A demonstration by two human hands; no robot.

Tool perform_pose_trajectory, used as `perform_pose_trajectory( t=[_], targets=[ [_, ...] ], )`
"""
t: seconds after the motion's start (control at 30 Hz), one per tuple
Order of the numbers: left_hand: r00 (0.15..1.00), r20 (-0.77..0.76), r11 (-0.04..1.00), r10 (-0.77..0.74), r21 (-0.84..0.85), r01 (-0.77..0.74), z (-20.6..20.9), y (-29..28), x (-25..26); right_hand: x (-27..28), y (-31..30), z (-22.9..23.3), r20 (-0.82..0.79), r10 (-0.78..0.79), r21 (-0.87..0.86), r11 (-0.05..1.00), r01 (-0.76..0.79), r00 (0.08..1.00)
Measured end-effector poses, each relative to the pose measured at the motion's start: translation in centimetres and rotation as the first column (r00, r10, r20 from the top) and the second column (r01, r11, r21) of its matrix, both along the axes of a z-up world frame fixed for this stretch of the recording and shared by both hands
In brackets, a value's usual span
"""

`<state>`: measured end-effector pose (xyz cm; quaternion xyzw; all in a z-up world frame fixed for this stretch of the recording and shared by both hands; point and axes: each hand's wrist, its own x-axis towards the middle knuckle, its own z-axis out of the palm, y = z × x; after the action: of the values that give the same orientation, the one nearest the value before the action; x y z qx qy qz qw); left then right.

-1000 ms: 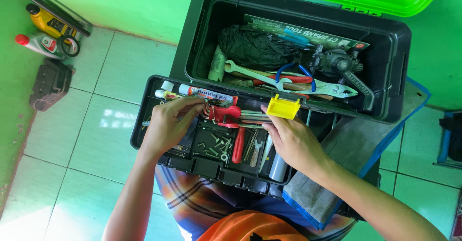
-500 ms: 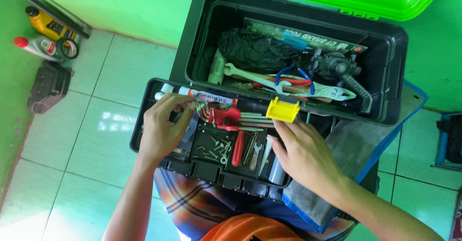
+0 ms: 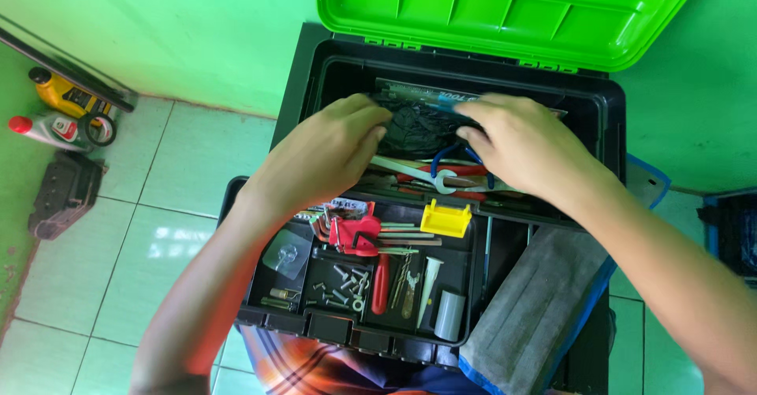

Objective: The person sorts various tools and hardware in a toolbox, moving items between the upper tray and the main compartment. The person handles wrenches, pliers, screwdrivers, a rubber mallet, and a packaged soldering kit.

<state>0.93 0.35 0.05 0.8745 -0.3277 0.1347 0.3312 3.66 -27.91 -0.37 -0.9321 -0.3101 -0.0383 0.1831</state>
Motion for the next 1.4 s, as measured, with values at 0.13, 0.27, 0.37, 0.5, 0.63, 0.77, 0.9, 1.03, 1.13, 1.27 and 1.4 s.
perform_pose_trajectory(
  t=[0.13,0.27,0.37,0.5,0.63,0.77,0.9,1.03,1.13,1.27,1.4],
  targets=[
    [0.985,-0.171,0.906,-0.03,0.412,0.1,-2.6,-2.5,4.2,3.6,2.4,-4.7,0.071,0.183,-0.119,0.978,-0.174,0.981],
    [0.986,-0.164,0.861,-0.001,0.501,0.084,-4.6,-2.6,5.1,3.0,3.4,-4.6,-0.141,0.109,-0.23,0.963,-0.14,0.984],
    [0.987,-0.156,0.852,-0.046,0.51,0.121,-5.3,-2.1,5.7,3.4,3.9,-2.9,-0.28,0.046,-0.335,0.931,-0.142,0.959],
    [0.994,-0.1,0.856,-0.04,0.51,0.086,-5.7,-2.2,6.1,2.9,4.4,-1.8,-0.223,0.234,-0.276,0.916,-0.291,0.946],
    [0.997,0.036,0.851,-0.065,0.524,0.036,-5.6,-2.3,6.1,1.9,4.5,-1.9,-0.312,0.204,-0.368,0.874,-0.316,0.928],
    [0.996,0.049,0.917,-0.072,0.396,0.046,-4.6,-2.2,5.6,1.8,4.4,-2.3,-0.174,0.29,-0.487,0.805,-0.338,0.941],
    [0.996,0.089,0.951,-0.031,0.309,0.002,-3.1,-2.3,5.5,1.7,3.7,-1.8,-0.191,0.291,-0.47,0.811,-0.348,0.937],
    [1.0,0.014,0.974,0.013,0.224,-0.016,-2.2,-2.5,5.5,2.0,2.2,-1.5,-0.233,0.231,-0.349,0.887,-0.303,0.945],
    [0.997,-0.025,0.978,-0.073,0.192,0.076,-2.0,-2.2,5.3,2.1,0.8,-1.7,-0.227,0.219,-0.224,0.936,-0.27,0.949],
    [0.971,-0.088,0.953,-0.223,0.19,0.237,-2.6,-2.1,5.2,2.2,0.1,-2.0,-0.286,0.15,-0.152,0.968,-0.199,0.946],
    [0.949,-0.189,0.929,-0.252,0.226,0.291,-3.5,-2.4,5.4,2.0,0.0,-1.9,-0.308,0.131,-0.145,0.973,-0.182,0.942]
  ],
)
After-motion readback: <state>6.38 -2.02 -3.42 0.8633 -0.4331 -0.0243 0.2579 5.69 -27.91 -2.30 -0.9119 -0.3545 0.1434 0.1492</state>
